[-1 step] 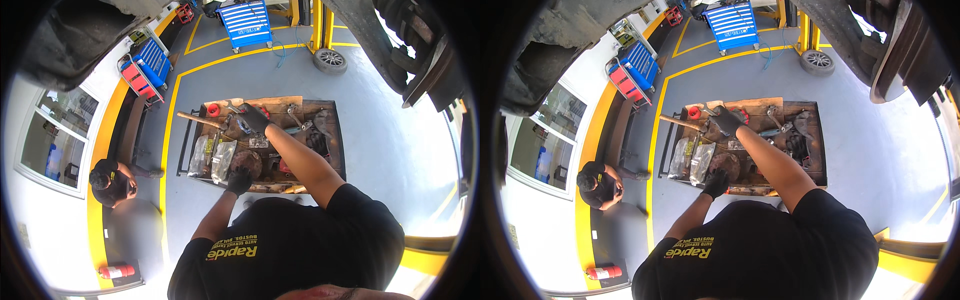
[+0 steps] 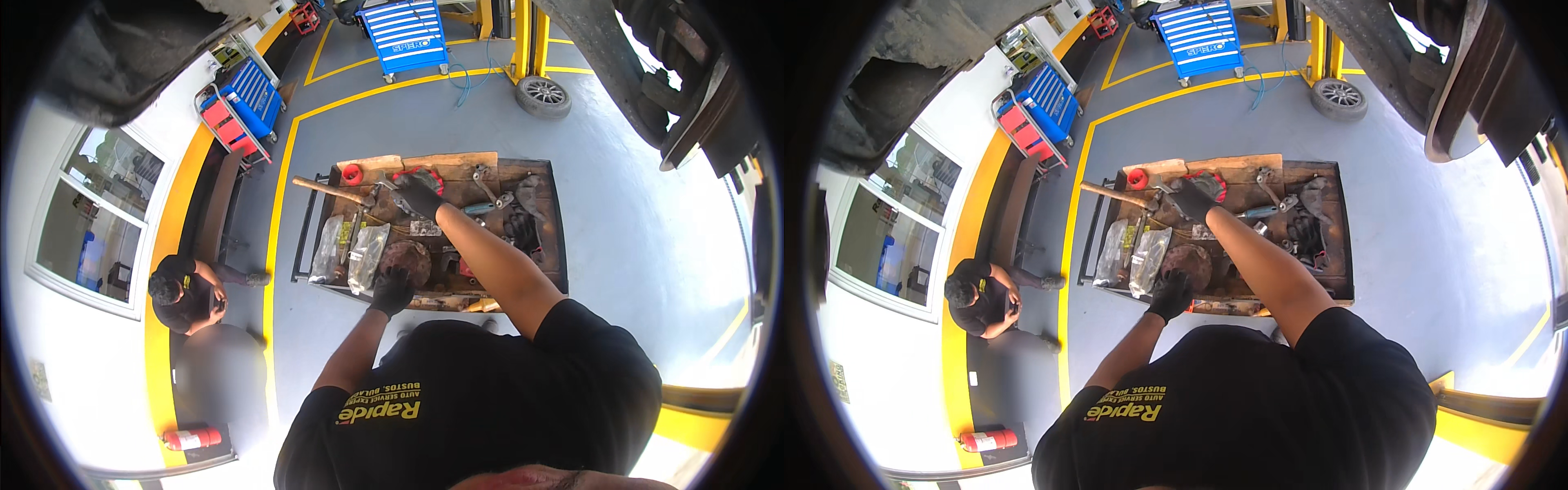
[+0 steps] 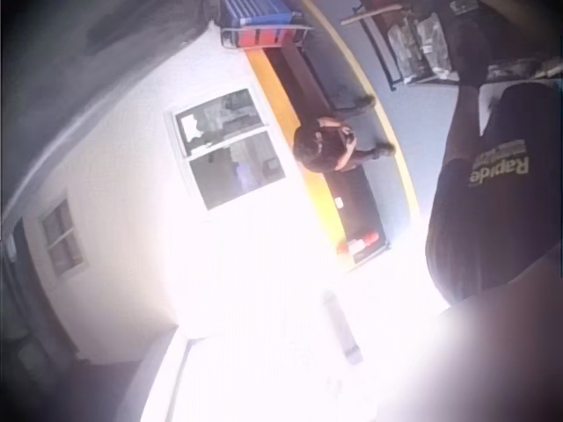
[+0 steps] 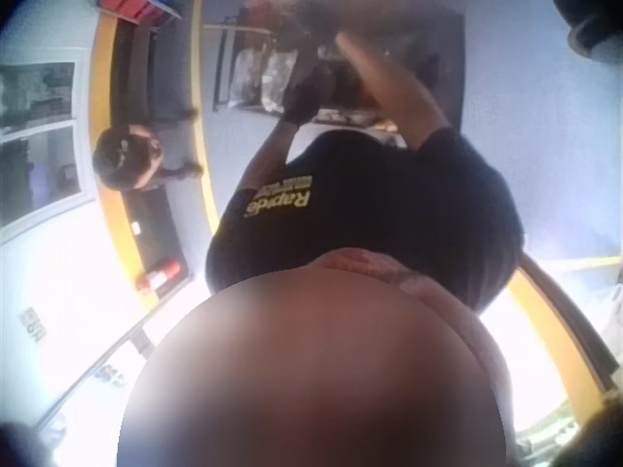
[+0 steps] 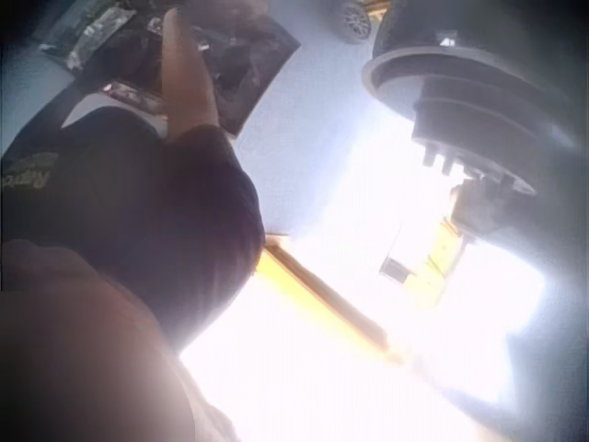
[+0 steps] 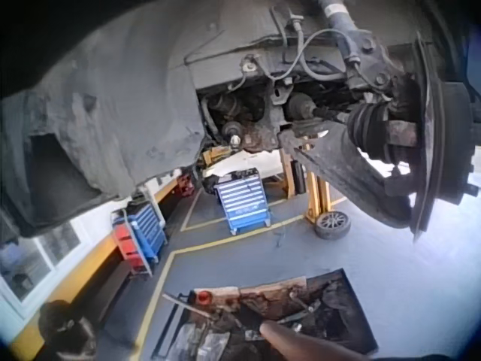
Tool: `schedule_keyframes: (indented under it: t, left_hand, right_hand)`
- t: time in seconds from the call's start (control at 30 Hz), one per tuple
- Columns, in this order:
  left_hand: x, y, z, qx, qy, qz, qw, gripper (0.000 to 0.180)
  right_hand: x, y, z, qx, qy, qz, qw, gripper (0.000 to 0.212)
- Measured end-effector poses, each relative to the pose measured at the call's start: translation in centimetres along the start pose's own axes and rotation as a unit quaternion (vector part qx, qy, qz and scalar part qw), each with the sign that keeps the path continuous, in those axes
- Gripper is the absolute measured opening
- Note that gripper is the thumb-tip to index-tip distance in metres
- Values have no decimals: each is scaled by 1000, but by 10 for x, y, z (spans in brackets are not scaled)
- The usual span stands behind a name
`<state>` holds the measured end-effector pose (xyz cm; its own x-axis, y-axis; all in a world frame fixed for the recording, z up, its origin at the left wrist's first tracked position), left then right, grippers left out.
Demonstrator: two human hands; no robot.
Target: The person works under a lifted vehicle, using a wrench to loosen and remove bolts from the suspension assembly. They then retrieve a new suspension arm from a parts cart and install it onto the vehicle, securing it with bolts.
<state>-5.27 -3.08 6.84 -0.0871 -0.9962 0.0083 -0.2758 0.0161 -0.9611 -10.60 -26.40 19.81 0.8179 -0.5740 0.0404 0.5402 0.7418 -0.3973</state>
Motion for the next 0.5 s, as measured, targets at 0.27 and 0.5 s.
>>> schedule_keyframes:
  t: [0.27, 0.5]
  left_hand:
    - [-169, -2, 103, -107, -167, -63, 978, 23]
    - [-485, 74, 201, -281, -354, -3, 892, 25]
  right_hand:
    - [-61, 130, -154, 125, 257, 209, 935, 21]
    - [-87, 178, -140, 375, 129, -108, 912, 19]
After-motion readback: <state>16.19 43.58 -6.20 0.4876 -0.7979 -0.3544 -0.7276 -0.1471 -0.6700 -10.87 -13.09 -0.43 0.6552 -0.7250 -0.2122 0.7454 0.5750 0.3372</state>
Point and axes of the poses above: each hand's wrist, its own x-axis towards the middle knuckle, its own y-axis out of the palm, z = x × y, the point moved 7 cm from there along x, towards the middle knuckle, and after that the axes turned 14 degrees about z, right-handed, at the moved point
